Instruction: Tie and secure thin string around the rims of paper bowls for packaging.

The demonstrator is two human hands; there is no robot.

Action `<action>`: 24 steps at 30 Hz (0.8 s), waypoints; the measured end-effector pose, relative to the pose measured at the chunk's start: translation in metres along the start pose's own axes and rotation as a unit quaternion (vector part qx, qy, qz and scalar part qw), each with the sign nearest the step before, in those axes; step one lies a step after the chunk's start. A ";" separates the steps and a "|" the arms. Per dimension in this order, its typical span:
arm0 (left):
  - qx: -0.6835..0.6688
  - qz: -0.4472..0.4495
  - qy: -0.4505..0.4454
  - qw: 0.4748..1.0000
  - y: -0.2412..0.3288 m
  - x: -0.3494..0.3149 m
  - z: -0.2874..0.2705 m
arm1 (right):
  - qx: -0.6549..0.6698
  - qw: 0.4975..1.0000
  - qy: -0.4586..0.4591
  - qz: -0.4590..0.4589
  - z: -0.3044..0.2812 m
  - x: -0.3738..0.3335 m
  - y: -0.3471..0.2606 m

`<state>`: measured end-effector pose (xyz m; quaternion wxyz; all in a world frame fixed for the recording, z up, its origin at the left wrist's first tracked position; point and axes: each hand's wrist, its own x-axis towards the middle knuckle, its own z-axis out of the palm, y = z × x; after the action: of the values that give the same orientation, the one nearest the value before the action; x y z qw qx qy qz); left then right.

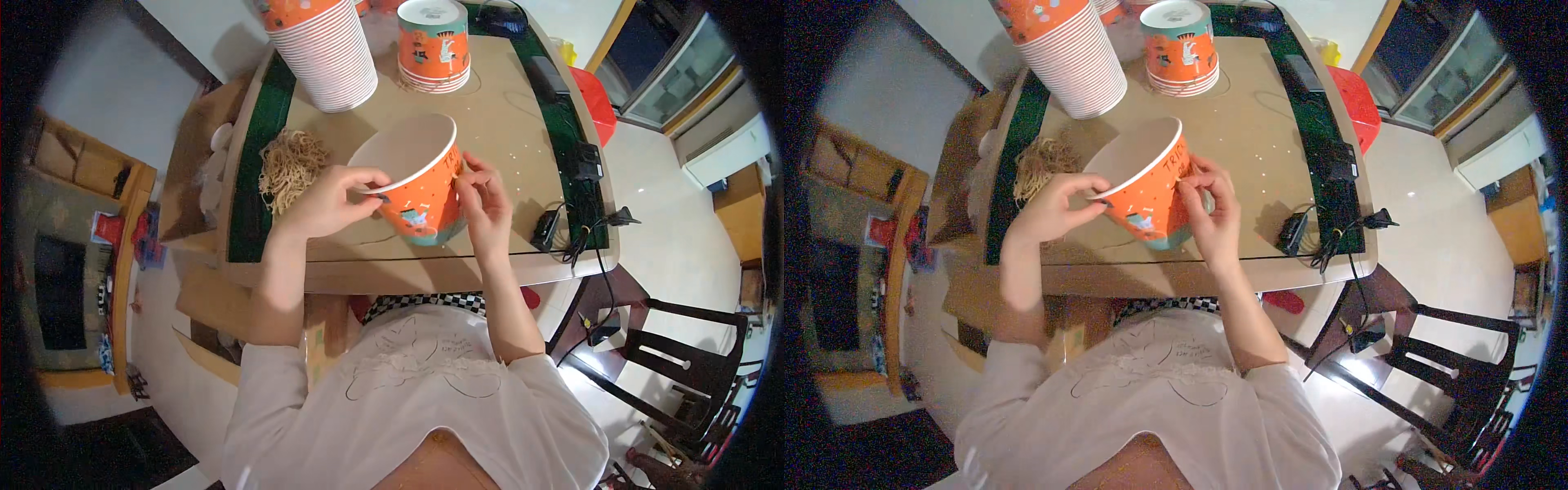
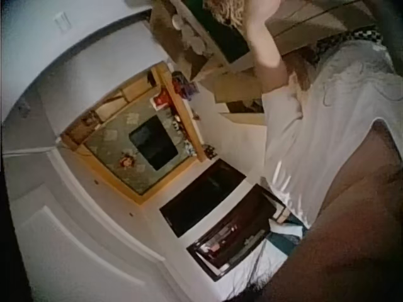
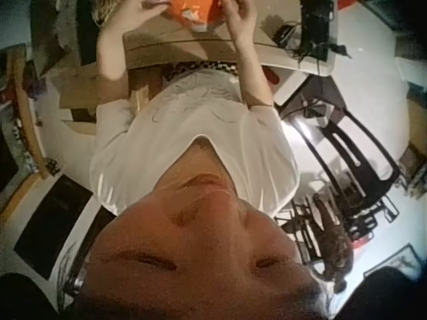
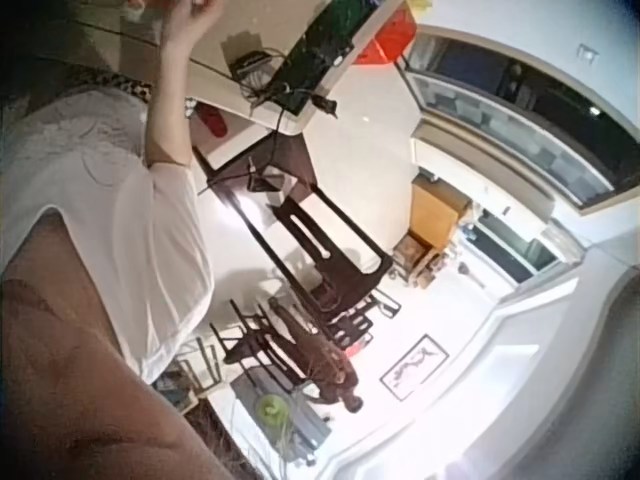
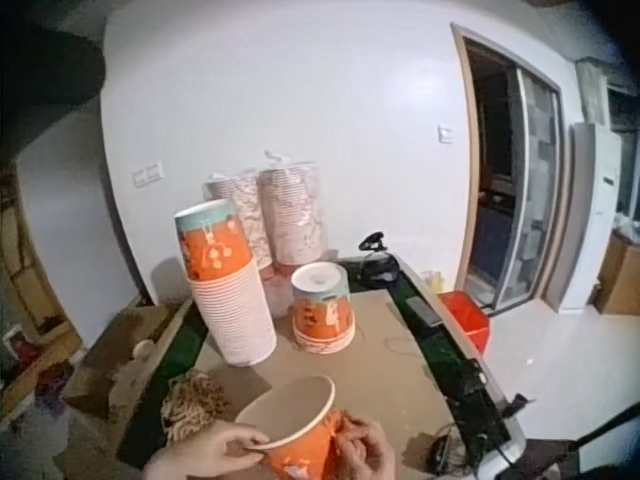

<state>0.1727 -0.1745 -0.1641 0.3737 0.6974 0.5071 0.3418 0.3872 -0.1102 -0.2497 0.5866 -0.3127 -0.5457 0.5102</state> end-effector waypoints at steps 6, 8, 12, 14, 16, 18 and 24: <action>0.007 -0.026 0.008 1.000 -0.009 -0.001 -0.003 | -0.073 0.993 -0.055 -0.081 -0.001 -0.007 -0.003; 0.000 -0.013 0.031 0.999 -0.007 0.001 0.000 | -0.084 0.993 -0.025 -0.078 0.001 -0.008 -0.004; 0.123 -0.103 0.117 0.980 -0.003 0.008 0.005 | -0.096 0.993 -0.031 -0.067 0.004 -0.010 -0.008; 0.154 -0.156 0.092 0.971 -0.006 0.013 0.005 | -0.088 0.991 -0.051 -0.089 0.007 -0.010 -0.008; 0.018 0.039 0.103 0.994 -0.014 0.015 0.007 | -0.098 0.991 -0.037 -0.083 0.008 -0.008 -0.006; -0.023 0.009 0.067 0.997 -0.025 0.018 0.002 | -0.111 0.991 -0.027 -0.073 0.008 -0.004 -0.004; -0.006 -0.060 0.118 0.991 -0.039 0.023 -0.012 | -0.146 0.987 -0.020 -0.070 0.005 0.011 0.005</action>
<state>0.1501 -0.1424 -0.1897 0.3347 0.6184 0.5867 0.4017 0.3803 -0.0995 -0.2498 0.5578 -0.3457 -0.6466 0.3889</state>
